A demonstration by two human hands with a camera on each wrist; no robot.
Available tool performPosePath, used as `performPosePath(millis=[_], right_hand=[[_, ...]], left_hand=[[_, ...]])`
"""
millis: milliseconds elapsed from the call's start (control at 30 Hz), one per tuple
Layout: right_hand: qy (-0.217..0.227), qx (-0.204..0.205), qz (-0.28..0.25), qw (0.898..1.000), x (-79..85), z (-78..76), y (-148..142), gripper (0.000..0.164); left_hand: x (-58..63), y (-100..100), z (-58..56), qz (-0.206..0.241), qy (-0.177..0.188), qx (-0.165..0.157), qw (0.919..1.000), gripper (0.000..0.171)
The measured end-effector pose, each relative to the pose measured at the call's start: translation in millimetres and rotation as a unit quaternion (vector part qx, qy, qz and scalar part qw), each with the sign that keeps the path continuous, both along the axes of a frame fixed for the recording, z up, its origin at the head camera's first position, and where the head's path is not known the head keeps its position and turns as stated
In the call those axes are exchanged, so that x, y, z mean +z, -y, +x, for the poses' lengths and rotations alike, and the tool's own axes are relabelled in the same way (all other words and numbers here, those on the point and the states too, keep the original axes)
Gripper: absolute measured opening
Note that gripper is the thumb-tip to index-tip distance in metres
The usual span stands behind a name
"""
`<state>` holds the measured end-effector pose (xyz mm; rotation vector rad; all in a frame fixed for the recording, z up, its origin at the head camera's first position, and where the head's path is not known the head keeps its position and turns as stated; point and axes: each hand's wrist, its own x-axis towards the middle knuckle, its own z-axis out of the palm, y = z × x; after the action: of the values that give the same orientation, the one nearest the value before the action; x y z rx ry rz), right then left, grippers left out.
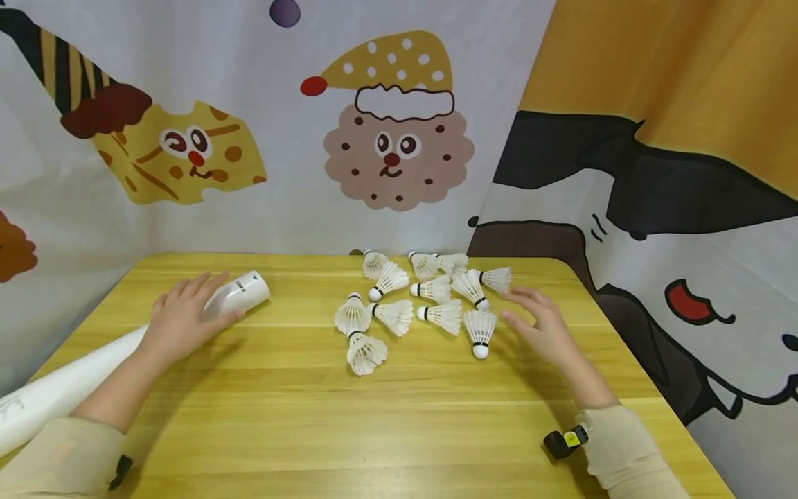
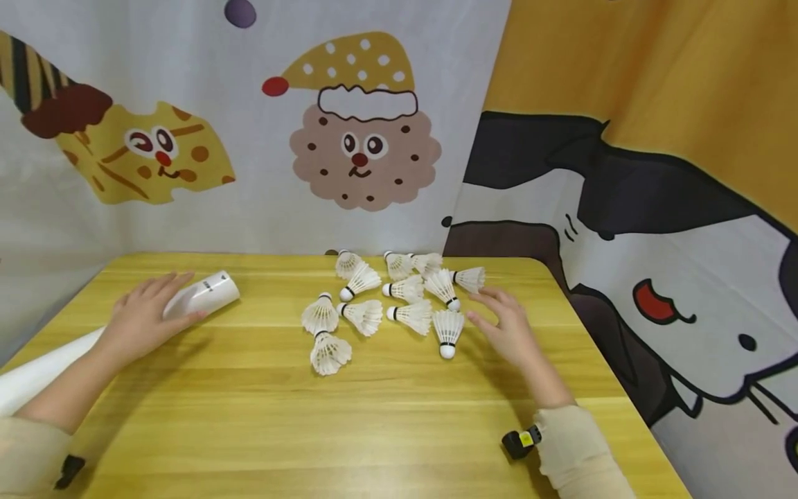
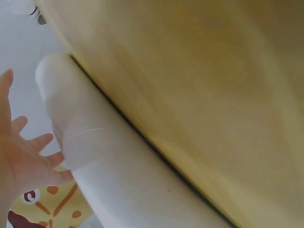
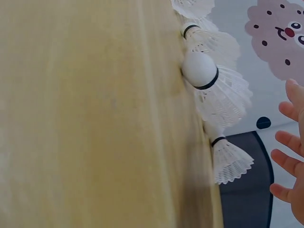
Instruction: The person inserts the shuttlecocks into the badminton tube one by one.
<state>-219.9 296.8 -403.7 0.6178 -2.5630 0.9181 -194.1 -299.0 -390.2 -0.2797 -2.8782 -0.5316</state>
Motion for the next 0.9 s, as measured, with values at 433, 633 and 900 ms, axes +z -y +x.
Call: performPosePath(millis=[433,633,900], right_hand=[[0.039,-0.002,-0.039,0.998,-18.4,-6.1,0,0.03],[0.055,-0.005,-0.053,0.997,-22.3,-8.8,1,0.028],[0.081,-0.003,-0.071,0.994,-27.9,-12.2,1,0.025]], left_hand=[[-18.5,6,-4.9,-0.041,-0.062,-0.002,0.9972,0.075],[-26.3,9,-1.5,-0.066,-0.075,0.005,0.995,0.071],[-32.0,13,0.4,-0.08,-0.107,0.014,0.9909,0.067]])
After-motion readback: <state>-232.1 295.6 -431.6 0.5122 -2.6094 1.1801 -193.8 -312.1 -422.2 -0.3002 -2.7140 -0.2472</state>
